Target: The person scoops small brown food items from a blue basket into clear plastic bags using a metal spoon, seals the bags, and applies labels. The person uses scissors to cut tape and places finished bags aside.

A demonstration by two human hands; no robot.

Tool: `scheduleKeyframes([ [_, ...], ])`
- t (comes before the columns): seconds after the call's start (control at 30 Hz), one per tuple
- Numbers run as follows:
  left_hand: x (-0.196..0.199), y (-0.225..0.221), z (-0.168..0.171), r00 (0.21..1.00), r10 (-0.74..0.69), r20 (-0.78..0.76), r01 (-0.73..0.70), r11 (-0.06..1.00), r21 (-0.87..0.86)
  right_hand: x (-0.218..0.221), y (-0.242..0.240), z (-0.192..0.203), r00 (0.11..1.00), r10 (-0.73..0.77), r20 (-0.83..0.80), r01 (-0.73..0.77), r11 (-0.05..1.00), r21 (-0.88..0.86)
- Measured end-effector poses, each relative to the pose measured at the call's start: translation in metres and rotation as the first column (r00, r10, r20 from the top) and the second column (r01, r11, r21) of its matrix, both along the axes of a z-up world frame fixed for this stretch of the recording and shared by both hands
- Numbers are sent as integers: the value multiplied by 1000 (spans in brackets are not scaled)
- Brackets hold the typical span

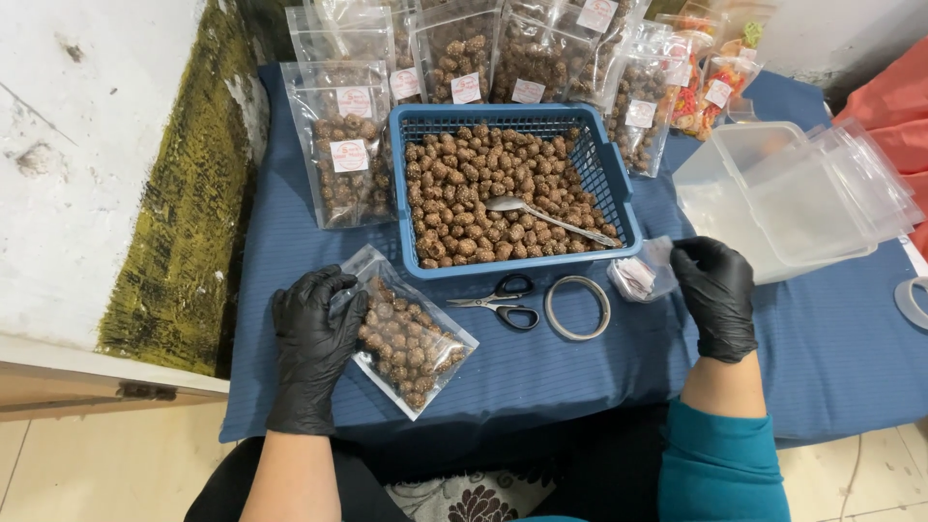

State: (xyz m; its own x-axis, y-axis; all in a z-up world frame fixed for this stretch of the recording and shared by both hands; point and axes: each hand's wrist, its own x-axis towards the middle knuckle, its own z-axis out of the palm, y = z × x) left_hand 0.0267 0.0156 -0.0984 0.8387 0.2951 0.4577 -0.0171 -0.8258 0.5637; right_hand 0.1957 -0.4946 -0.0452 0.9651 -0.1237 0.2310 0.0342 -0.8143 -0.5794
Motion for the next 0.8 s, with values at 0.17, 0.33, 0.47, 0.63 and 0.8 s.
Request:
scheduleKeyframes([
  [0.17,-5,-9,20,998,-33,62,32,999,11,-48,64,52,860,113,497,-272,927,259],
  [0.33,-6,-11,11,1000,12,-10,-12,1000,-8,-101,180,53,651,593,475,-709,697,103],
  [0.47,-7,-14,10,998,-21,-66,17,998,-58,-121,238,12,384,844,374,-809,503,-304],
  [0.63,-8,-13,12,999,-20,-44,18,998,-56,-117,246,2,385,871,305,-836,470,-285],
  [0.8,-6,-9,7,998,13,53,-9,997,-71,-140,252,25,332,906,262,-867,403,-293],
])
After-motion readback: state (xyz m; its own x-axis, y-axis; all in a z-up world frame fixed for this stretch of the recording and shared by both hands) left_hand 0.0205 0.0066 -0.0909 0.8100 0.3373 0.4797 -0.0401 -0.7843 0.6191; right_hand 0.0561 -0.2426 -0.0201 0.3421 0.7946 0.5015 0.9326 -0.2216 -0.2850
